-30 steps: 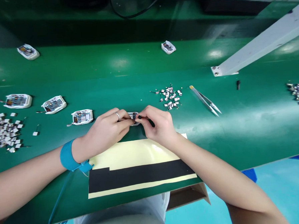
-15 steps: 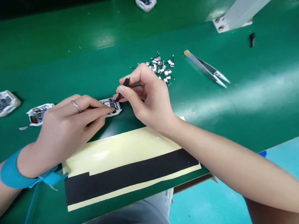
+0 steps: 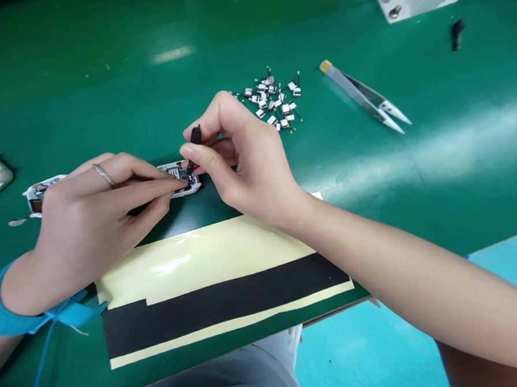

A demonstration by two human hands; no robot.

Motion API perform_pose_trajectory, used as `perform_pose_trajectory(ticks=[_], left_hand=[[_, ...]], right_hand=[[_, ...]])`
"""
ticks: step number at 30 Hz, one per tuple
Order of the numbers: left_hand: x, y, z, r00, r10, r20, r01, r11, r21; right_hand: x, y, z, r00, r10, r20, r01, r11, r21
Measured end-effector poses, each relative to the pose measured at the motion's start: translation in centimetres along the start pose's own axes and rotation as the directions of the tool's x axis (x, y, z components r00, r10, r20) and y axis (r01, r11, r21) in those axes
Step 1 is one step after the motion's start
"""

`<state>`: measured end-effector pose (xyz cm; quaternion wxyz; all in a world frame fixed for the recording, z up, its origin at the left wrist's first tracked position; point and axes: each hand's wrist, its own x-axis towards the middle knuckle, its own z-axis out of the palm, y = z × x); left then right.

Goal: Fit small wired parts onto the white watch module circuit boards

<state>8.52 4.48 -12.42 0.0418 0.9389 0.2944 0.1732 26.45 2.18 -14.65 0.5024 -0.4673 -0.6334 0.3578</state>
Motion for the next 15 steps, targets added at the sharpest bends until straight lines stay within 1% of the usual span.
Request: perform_pose_trajectory(ticks=[5, 9, 13, 15], left_hand=[[-0.02, -0.07, 0.11, 1.000, 0.006, 0.004, -0.006, 1.000, -0.012], [-0.03, -0.06, 0.24, 1.000, -0.004, -0.009, 0.004, 1.000, 0.002], [-0.05, -0.10, 0.20, 1.000, -0.015, -0.008, 0.015, 1.000, -0.013], [-0.06, -0.14, 0.18, 1.000, 0.004, -0.029, -0.005, 1.000, -0.021]], right_hand=[[0.18, 0.35, 0.10, 0.999, 0.015, 0.038, -0.014, 0.999, -0.029], [0.30, 0.45, 0.15, 0.999, 0.021, 0.043, -0.022, 1.000, 0.001], [0.28, 0.35, 0.15, 0.999, 0.001, 0.040, -0.003, 0.999, 0.033], [0.27, 0.30, 0.18, 0.999, 0.006, 0.039, -0.008, 0.999, 0.049]])
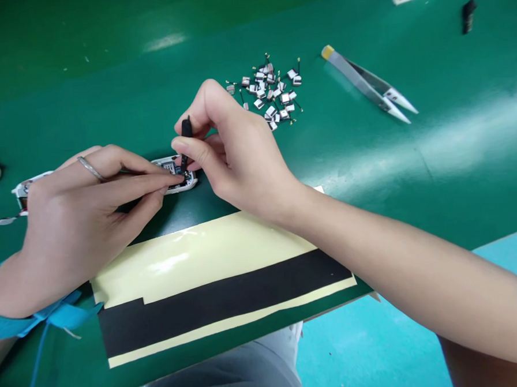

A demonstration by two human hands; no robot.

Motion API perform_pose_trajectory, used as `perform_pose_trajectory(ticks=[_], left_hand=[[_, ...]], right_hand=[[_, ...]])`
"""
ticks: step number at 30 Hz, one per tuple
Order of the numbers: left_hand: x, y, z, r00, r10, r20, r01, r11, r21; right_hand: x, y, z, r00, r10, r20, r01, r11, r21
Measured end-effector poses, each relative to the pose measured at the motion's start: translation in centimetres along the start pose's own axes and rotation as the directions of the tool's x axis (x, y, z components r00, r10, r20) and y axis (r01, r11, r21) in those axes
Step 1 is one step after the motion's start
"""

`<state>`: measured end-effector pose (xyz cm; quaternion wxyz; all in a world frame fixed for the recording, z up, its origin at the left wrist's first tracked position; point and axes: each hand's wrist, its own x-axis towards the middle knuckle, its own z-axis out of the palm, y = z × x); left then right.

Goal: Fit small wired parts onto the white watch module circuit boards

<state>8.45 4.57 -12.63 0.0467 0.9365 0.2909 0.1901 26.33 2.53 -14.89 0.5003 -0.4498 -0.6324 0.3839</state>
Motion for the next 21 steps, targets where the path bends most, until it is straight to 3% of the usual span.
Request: perform_pose_trajectory(ticks=[21], left_hand=[[-0.04, 0.16, 0.30, 1.000, -0.014, -0.018, 0.014, 1.000, -0.018]], right_hand=[[0.02, -0.15, -0.02, 0.999, -0.039, 0.006, 0.039, 0.999, -0.001]])
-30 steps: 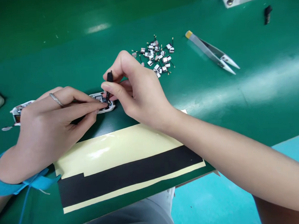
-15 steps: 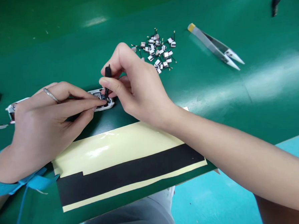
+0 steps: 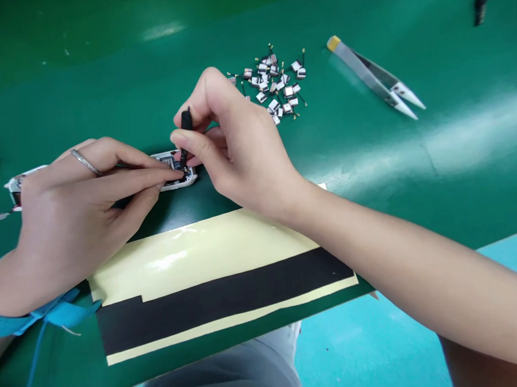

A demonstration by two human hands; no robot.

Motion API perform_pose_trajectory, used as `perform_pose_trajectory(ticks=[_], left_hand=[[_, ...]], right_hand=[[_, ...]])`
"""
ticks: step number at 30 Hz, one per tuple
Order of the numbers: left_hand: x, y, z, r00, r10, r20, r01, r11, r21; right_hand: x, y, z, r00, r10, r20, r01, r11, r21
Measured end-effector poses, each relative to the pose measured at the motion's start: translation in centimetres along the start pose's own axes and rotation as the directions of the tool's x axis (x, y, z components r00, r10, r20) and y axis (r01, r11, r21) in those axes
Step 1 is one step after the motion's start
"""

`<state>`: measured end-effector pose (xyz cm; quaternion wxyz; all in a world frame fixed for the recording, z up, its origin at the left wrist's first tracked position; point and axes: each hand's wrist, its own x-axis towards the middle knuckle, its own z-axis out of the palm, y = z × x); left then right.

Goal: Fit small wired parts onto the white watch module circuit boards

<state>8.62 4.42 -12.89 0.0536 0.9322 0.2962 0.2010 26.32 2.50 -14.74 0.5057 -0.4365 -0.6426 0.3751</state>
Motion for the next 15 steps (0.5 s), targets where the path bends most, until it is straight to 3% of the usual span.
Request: perform_pose_trajectory(ticks=[15], left_hand=[[-0.10, 0.08, -0.01, 1.000, -0.017, 0.020, 0.016, 1.000, 0.012]], right_hand=[[-0.33, -0.44, -0.26, 0.999, -0.034, 0.015, 0.035, 0.996, -0.076]])
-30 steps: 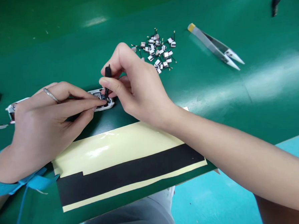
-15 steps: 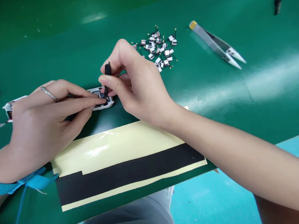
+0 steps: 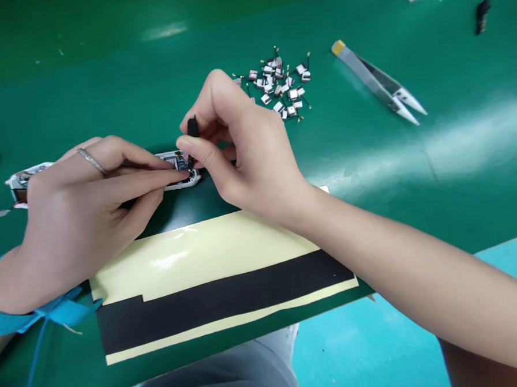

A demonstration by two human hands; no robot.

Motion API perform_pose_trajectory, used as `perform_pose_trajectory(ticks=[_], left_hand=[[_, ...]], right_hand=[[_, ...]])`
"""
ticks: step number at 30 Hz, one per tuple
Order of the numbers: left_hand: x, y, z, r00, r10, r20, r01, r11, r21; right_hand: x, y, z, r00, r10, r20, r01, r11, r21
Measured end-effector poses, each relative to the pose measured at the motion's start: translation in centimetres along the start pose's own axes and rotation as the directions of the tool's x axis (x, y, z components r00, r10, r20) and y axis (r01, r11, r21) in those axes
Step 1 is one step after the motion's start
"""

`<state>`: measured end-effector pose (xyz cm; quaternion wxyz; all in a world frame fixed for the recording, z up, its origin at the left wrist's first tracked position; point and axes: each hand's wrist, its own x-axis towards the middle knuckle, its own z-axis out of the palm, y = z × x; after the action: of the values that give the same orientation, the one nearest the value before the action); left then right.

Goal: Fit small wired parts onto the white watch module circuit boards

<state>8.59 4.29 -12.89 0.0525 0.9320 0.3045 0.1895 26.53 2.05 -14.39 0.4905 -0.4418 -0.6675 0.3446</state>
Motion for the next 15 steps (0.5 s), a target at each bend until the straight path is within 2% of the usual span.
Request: perform_pose_trajectory(ticks=[5, 10, 15], left_hand=[[-0.01, 0.00, 0.08, 1.000, 0.004, -0.004, -0.003, 1.000, 0.011], [-0.05, 0.07, 0.07, 0.999, -0.035, 0.003, 0.035, 0.999, 0.035], [-0.06, -0.01, 0.10, 1.000, -0.009, -0.028, 0.009, 1.000, 0.020]], right_hand=[[-0.13, -0.07, -0.07, 1.000, -0.011, 0.011, 0.011, 0.998, -0.067], [-0.10, -0.15, -0.07, 0.999, -0.026, 0.020, 0.027, 0.997, -0.069], [-0.09, -0.29, 0.16, 1.000, 0.009, -0.006, -0.009, 0.998, -0.062]])
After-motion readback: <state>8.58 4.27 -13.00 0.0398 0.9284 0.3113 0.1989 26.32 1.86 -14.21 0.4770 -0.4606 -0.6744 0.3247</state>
